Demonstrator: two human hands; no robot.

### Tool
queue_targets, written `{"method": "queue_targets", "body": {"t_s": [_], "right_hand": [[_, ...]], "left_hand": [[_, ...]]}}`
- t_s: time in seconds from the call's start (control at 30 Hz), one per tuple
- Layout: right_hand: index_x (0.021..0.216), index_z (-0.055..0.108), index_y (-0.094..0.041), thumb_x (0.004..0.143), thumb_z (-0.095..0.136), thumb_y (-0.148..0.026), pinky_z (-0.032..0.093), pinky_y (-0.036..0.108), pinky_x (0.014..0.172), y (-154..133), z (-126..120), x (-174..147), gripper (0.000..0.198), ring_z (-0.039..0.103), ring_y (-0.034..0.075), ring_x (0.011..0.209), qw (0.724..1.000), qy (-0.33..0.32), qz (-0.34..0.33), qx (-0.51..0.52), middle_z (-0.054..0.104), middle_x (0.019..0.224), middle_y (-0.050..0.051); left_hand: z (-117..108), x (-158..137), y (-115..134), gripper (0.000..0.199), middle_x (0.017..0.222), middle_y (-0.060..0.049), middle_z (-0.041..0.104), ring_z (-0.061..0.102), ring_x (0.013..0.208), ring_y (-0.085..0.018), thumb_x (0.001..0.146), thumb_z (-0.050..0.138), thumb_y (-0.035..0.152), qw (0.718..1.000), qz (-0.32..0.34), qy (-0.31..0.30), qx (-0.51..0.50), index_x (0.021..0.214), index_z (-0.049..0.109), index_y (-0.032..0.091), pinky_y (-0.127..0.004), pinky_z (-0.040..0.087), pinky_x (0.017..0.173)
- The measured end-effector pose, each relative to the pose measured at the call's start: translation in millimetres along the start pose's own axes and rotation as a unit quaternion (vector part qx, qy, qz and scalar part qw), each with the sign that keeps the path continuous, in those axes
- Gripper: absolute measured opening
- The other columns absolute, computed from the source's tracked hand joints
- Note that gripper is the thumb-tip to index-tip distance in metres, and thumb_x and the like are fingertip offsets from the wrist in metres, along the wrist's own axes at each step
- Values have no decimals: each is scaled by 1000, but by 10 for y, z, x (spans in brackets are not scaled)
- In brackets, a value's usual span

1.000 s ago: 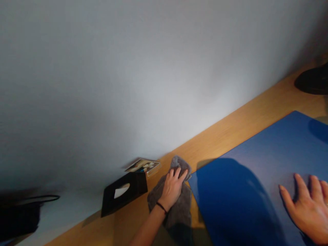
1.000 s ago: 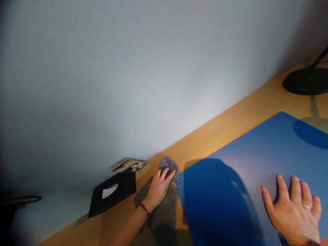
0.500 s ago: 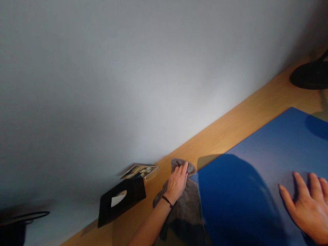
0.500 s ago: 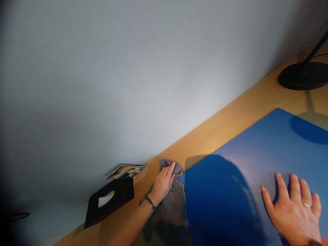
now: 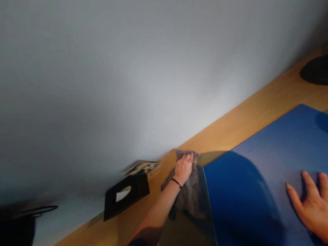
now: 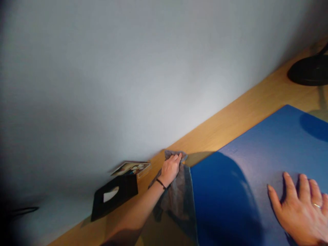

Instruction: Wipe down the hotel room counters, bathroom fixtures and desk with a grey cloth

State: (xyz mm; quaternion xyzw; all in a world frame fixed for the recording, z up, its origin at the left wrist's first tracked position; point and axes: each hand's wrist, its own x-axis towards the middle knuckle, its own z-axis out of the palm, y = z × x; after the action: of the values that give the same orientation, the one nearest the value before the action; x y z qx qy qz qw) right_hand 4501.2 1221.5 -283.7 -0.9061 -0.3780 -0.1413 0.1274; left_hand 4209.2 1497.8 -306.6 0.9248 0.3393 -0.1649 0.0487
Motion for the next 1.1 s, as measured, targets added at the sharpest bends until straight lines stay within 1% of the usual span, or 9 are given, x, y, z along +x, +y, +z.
{"method": "queue_targets", "body": {"t_s": [0.1, 0.17, 0.33, 0.5, 0.67, 0.83, 1.0, 1.1], "right_hand": [[148, 33, -23, 91, 40, -55, 24, 57, 114, -4, -2, 4, 66, 28, 34, 141, 1000, -7, 1, -3, 26, 156, 8], [148, 34, -22, 91, 40, -55, 24, 56, 114, -5, 0, 8, 66, 29, 34, 140, 1000, -4, 3, -7, 28, 155, 8], [147, 37, -20, 90, 39, -57, 23, 55, 113, 2, 12, -5, 68, 28, 33, 141, 1000, -4, 4, -9, 30, 154, 10], [148, 34, -21, 91, 38, -57, 21, 54, 114, -34, -16, -10, 68, 26, 33, 142, 1000, -15, 5, -5, 27, 156, 9], [148, 34, -19, 93, 39, -54, 18, 54, 116, -59, -57, -17, 65, 24, 33, 142, 1000, -12, 12, -1, 27, 155, 11], [148, 34, -19, 93, 38, -55, 20, 56, 115, -27, -56, -11, 66, 24, 33, 142, 1000, -26, -3, 0, 26, 155, 12], [146, 37, -17, 92, 40, -55, 22, 56, 114, 10, -7, -16, 66, 28, 34, 140, 1000, -3, 3, -16, 32, 153, 13], [146, 38, -18, 91, 39, -56, 24, 57, 113, 42, 36, -19, 67, 30, 35, 140, 1000, 0, -1, -8, 33, 152, 14]], "left_hand": [[49, -138, -13, 44, 105, -8, 64, 58, 95, -19, 95, 36, 11, 999, 25, -17, -19, 138, 45, 15, -29, 52, 77], [64, -179, -13, 43, 107, -8, 64, 58, 97, -19, 95, 35, 12, 999, 27, -21, -27, 138, 45, 15, -30, 52, 79], [-27, -31, -9, 41, 106, -9, 65, 58, 99, -20, 98, 33, 17, 999, 5, -16, -41, 136, 47, 15, -31, 51, 81], [-26, -92, -7, 41, 105, -8, 65, 59, 98, -20, 97, 33, 15, 998, 19, -21, -58, 135, 48, 14, -30, 51, 81], [-61, -18, 4, 40, 103, -9, 65, 59, 98, -20, 99, 30, 18, 998, 4, -8, -64, 133, 51, 15, -30, 50, 83], [-33, -74, -9, 39, 101, -9, 66, 61, 96, -19, 98, 32, 17, 998, 14, -11, -66, 131, 52, 16, -29, 50, 81], [-60, 1, -27, 39, 104, -9, 66, 61, 98, -20, 98, 33, 17, 998, 2, -1, -64, 132, 52, 15, -30, 50, 82], [-52, -28, -21, 39, 103, -8, 67, 61, 97, -19, 98, 33, 17, 998, 9, -4, -65, 132, 52, 16, -29, 50, 82]]}}
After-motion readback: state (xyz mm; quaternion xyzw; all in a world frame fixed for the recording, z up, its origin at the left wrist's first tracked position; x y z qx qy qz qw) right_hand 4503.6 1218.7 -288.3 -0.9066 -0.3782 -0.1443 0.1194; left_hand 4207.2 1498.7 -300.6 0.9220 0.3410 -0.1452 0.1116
